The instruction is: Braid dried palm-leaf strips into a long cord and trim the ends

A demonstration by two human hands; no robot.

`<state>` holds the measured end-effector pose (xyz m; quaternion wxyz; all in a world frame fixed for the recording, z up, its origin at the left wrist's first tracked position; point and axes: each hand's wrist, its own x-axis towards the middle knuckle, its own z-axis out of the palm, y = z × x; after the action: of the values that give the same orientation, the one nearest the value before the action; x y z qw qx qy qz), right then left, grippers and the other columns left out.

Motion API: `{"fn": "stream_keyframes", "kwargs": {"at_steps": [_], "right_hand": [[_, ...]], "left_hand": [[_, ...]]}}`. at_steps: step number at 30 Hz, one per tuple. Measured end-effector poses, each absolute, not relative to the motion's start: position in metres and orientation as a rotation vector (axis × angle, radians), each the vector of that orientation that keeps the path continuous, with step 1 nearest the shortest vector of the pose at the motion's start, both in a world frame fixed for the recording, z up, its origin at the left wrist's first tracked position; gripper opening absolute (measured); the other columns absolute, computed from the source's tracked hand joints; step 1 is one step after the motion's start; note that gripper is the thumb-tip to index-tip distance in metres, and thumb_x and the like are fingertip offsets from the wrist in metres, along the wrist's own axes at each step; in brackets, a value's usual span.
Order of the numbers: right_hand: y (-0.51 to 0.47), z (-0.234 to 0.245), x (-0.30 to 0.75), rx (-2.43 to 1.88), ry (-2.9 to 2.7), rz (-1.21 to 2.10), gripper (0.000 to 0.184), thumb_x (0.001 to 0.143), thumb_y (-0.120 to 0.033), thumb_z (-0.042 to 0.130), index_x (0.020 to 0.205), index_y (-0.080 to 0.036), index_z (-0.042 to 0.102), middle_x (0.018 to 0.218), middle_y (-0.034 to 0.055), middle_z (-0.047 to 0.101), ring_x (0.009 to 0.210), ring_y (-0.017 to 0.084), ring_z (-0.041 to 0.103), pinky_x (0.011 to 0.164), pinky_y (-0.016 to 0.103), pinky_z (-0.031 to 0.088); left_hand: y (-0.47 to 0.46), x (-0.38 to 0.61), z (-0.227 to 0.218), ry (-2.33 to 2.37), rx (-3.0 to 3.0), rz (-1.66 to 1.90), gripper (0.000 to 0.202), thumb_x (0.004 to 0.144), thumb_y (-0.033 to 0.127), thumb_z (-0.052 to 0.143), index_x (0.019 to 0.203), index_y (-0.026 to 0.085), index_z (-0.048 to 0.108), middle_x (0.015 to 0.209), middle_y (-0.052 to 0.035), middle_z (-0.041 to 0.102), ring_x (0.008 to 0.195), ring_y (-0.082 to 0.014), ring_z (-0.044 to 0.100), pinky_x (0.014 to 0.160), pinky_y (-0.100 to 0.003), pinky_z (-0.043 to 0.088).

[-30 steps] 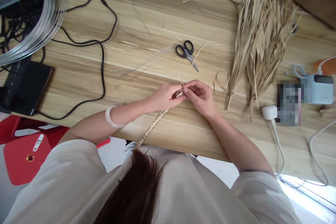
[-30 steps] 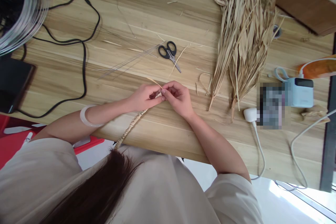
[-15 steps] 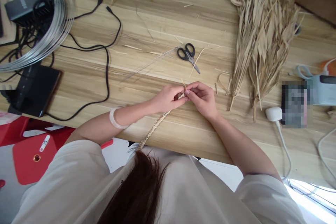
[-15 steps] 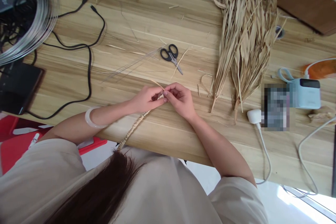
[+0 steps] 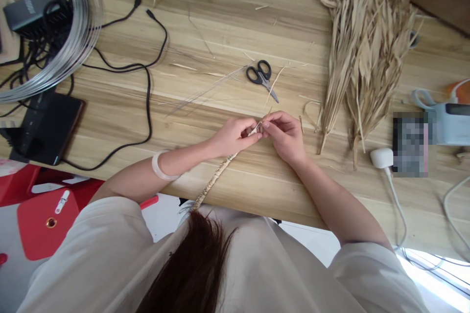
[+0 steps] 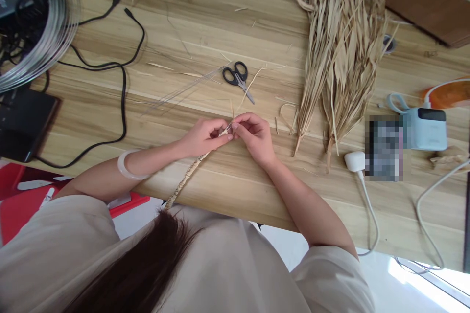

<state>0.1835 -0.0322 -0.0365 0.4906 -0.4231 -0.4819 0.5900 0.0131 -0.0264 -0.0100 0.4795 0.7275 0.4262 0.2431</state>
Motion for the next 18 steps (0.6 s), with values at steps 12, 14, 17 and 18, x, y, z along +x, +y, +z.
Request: {"fn": "stream_keyframes", "kwargs": {"at_steps": [12,14,17,18], "right_hand": [[-0.0248,-0.0359,0.1842,-1.045,-0.957,1.438,0.021,0.074,-0.038,0.069,0.075,-0.024,0.053,0.071,-0.0039,0.054,0.053,0.007,0.047,0.052,0.024,0.043],[-0.0233,-0.0368,0.1858,-1.051,-0.934,1.447,0.023,0.075,-0.038,0.068,0.075,-0.024,0.051,0.076,-0.0034,0.055,0.054,0.007,0.047,0.052,0.023,0.045],[-0.0225,-0.0364,0.1861,-1.041,-0.831,1.484,0.026,0.074,-0.038,0.069,0.075,-0.024,0.048,0.081,-0.0033,0.057,0.052,0.006,0.045,0.052,0.022,0.045],[-0.0226,-0.036,0.1858,-1.024,-0.797,1.498,0.027,0.074,-0.038,0.07,0.075,-0.024,0.047,0.081,-0.0035,0.058,0.052,0.005,0.044,0.052,0.021,0.045]], "left_hand": [[-0.0282,0.0118,-0.0122,1.032,1.57,0.57,0.025,0.084,0.038,0.055,0.073,0.016,0.049,0.052,0.0055,0.045,0.043,-0.0064,0.046,0.043,-0.019,0.029],[-0.0285,0.0117,-0.0133,1.033,1.548,0.571,0.026,0.084,0.04,0.056,0.073,0.017,0.049,0.052,0.0056,0.044,0.043,-0.0067,0.047,0.042,-0.019,0.029],[-0.0286,0.0121,-0.0149,1.038,1.527,0.579,0.027,0.083,0.041,0.057,0.075,0.017,0.049,0.053,0.0056,0.044,0.043,-0.0064,0.047,0.041,-0.018,0.031],[-0.0285,0.0122,-0.0154,1.04,1.518,0.586,0.027,0.083,0.041,0.057,0.075,0.017,0.05,0.053,0.0056,0.044,0.043,-0.0062,0.046,0.041,-0.018,0.032]]}}
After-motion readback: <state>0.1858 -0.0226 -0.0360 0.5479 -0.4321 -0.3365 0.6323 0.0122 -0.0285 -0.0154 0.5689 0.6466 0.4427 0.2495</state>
